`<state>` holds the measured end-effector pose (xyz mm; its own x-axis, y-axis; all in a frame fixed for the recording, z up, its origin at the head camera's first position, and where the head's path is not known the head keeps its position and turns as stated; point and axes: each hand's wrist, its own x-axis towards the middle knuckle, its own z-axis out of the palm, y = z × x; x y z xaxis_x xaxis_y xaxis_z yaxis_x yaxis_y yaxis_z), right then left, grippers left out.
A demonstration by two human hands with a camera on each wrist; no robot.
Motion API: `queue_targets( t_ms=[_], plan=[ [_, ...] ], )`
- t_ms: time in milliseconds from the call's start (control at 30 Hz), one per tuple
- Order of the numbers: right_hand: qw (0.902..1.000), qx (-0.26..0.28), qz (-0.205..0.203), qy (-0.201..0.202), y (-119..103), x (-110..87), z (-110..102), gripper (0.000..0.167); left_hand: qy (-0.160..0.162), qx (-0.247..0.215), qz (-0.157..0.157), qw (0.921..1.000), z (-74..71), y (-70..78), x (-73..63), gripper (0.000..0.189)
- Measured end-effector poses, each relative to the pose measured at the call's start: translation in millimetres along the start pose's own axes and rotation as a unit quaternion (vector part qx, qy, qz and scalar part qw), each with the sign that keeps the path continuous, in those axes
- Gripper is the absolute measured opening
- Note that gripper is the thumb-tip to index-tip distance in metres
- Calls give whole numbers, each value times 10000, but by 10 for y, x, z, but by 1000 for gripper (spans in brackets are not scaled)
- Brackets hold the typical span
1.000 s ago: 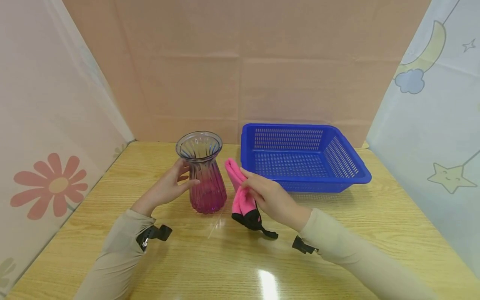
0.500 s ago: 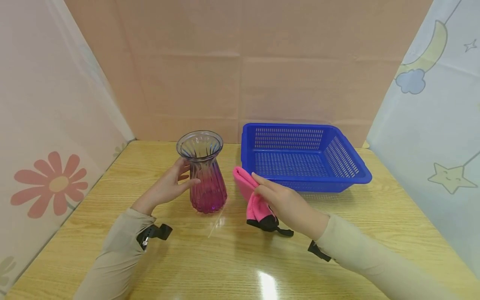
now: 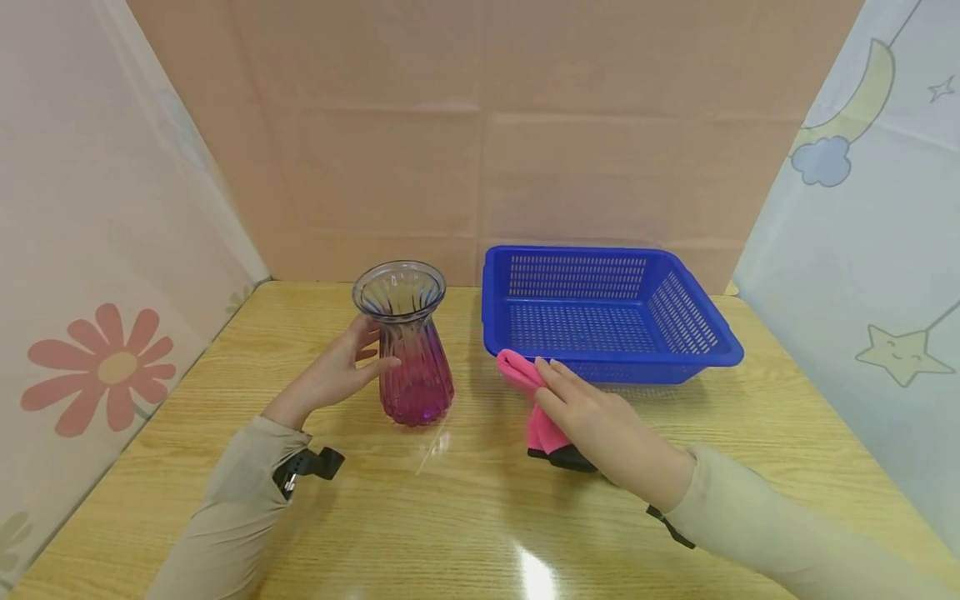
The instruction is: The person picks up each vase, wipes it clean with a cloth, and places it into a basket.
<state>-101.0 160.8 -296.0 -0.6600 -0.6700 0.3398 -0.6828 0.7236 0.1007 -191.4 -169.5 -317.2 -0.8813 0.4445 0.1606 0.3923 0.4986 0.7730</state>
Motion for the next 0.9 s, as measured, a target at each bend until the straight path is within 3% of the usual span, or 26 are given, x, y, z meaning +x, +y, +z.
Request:
queue_targets(
  t_ms=[400, 667, 900],
  plan=[
    [9950, -777, 520, -341, 73, -170, 104, 26, 53, 40, 12, 10000, 3, -3, -10, 72],
    [9928, -838, 656, -543, 95, -269, 179, 25, 59, 40, 11, 10000, 4, -4, -13, 71],
    [9930, -684, 648, -708, 88, -313, 291, 35, 43, 31, -45, 10000, 7, 0, -12, 70]
  ],
)
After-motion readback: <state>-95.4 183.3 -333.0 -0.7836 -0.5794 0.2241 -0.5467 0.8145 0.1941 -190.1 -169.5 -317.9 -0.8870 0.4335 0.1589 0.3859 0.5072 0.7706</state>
